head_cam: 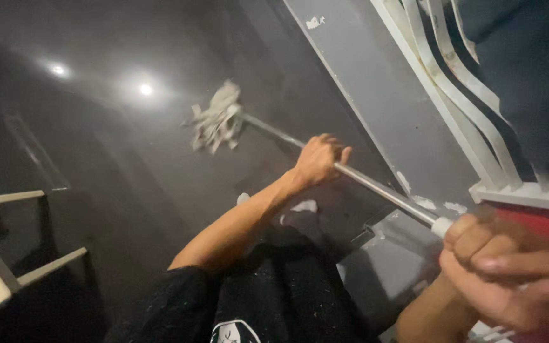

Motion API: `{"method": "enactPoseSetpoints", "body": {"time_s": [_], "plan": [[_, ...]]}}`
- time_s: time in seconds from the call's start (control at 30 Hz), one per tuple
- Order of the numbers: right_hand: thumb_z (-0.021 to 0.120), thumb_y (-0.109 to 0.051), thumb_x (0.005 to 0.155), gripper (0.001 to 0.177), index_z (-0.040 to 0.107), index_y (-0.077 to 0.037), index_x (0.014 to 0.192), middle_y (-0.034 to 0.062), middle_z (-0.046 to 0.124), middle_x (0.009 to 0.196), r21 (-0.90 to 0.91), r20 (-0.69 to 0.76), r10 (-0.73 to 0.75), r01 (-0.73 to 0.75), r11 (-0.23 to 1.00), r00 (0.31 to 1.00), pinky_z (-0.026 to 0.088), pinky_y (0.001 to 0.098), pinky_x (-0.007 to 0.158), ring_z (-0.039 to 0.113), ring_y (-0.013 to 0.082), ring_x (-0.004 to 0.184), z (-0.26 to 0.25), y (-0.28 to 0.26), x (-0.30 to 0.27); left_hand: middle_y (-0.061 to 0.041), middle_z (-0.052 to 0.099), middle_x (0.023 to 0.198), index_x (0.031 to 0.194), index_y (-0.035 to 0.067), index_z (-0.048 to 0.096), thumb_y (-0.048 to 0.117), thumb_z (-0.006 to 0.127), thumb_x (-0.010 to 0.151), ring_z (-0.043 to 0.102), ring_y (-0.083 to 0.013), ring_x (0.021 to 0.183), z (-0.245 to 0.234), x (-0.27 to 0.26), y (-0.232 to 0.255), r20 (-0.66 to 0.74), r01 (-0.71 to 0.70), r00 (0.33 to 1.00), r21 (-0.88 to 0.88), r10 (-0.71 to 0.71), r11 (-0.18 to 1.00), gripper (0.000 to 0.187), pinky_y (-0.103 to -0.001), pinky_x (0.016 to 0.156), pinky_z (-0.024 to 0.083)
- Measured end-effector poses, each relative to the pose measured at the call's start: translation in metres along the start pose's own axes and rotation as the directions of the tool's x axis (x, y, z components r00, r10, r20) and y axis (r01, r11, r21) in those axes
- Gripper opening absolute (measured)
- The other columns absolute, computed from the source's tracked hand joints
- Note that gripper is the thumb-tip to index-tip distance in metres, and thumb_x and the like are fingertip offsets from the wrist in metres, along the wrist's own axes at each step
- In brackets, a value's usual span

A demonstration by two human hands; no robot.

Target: The person mops a dark tiled floor using a mop with a long handle, moving it in a back-and-forth motion near a window and a white railing.

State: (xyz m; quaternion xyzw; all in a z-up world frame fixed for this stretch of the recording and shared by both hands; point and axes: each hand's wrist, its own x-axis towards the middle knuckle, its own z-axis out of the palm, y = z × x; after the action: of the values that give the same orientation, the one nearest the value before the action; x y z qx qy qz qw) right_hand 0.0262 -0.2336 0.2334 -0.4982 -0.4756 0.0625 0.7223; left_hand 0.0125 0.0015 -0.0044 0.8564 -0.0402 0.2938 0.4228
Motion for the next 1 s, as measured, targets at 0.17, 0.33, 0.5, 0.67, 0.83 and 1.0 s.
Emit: {"method": "enactPoseSetpoints", "body": {"time_s": [0.17,0.33,0.5,0.67,0.83,1.0], "plan": [[0.034,-0.038,0.106,0.036,0.049,-0.011,0.087,-0.0065,0.033,0.05,-0.325,-0.182,-0.143,0.078,0.942,0.973,0.025,0.0297,0.037,0.02,0.0073,0.035,0.009,0.018,-0.011,-0.011,0.053,0.042,0.048,0.008,0.059,0.039,0.063,0.094,0.053,-0.0294,0.035,0.027,0.021,-0.029,0.339,0.198,0.924,-0.03,-0.177,0.98,0.056,-0.041,0.042,0.047],[0.038,-0.039,0.104,0.032,0.05,-0.015,0.086,-0.0042,0.03,0.049,-0.051,-0.3,0.005,-0.022,0.998,0.954,0.025,0.0293,0.037,0.019,0.0097,0.034,-0.032,0.033,-0.016,-0.01,0.047,0.04,0.045,0.009,0.057,0.047,0.059,0.097,0.048,-0.0291,0.034,0.017,0.002,-0.038,0.364,0.258,0.894,0.062,-0.262,0.964,0.065,-0.045,0.041,0.045],[0.039,-0.039,0.108,0.032,0.052,-0.017,0.087,-0.0024,0.033,0.055,-0.048,-0.25,0.086,-0.101,0.994,0.965,0.02,0.0266,0.032,0.016,0.0076,0.035,-0.04,0.093,0.003,-0.016,0.052,0.042,0.047,0.003,0.06,0.054,0.059,0.096,0.055,-0.0346,0.039,-0.023,-0.04,-0.053,0.362,0.43,0.797,0.222,-0.484,0.875,0.071,-0.045,0.047,0.049],[0.046,-0.038,0.112,0.042,0.067,-0.009,0.091,-0.0048,0.045,0.049,0.499,-0.239,0.445,-0.284,0.819,0.863,0.025,0.0279,0.043,0.024,0.008,0.04,-0.003,0.155,0.017,-0.02,0.062,0.052,0.058,0.004,0.07,0.053,0.06,0.094,0.066,-0.0389,0.053,-0.049,-0.071,-0.077,0.342,0.612,0.618,0.357,-0.708,0.706,0.062,-0.047,0.059,0.054],[0.045,-0.042,0.113,0.047,0.066,-0.01,0.086,0.001,0.046,0.066,0.431,-0.173,0.373,-0.27,0.861,0.912,0.031,0.0265,0.049,0.029,0.0079,0.045,0.013,0.141,0.044,-0.017,0.067,0.06,0.066,0.005,0.075,0.044,0.061,0.094,0.068,-0.0363,0.055,-0.059,-0.057,-0.078,0.28,0.557,0.713,0.332,-0.643,0.762,0.05,-0.046,0.064,0.055],[0.042,-0.05,0.11,0.049,0.063,-0.01,0.089,0.0009,0.053,0.079,0.304,-0.065,0.218,-0.188,0.934,0.974,0.034,0.0261,0.047,0.028,0.0068,0.047,-0.005,0.103,0.084,-0.017,0.07,0.071,0.071,0.0,0.073,0.037,0.06,0.093,0.069,-0.0346,0.064,-0.047,0.014,-0.084,0.255,0.442,0.837,0.205,-0.483,0.873,0.045,-0.045,0.066,0.055]]}}
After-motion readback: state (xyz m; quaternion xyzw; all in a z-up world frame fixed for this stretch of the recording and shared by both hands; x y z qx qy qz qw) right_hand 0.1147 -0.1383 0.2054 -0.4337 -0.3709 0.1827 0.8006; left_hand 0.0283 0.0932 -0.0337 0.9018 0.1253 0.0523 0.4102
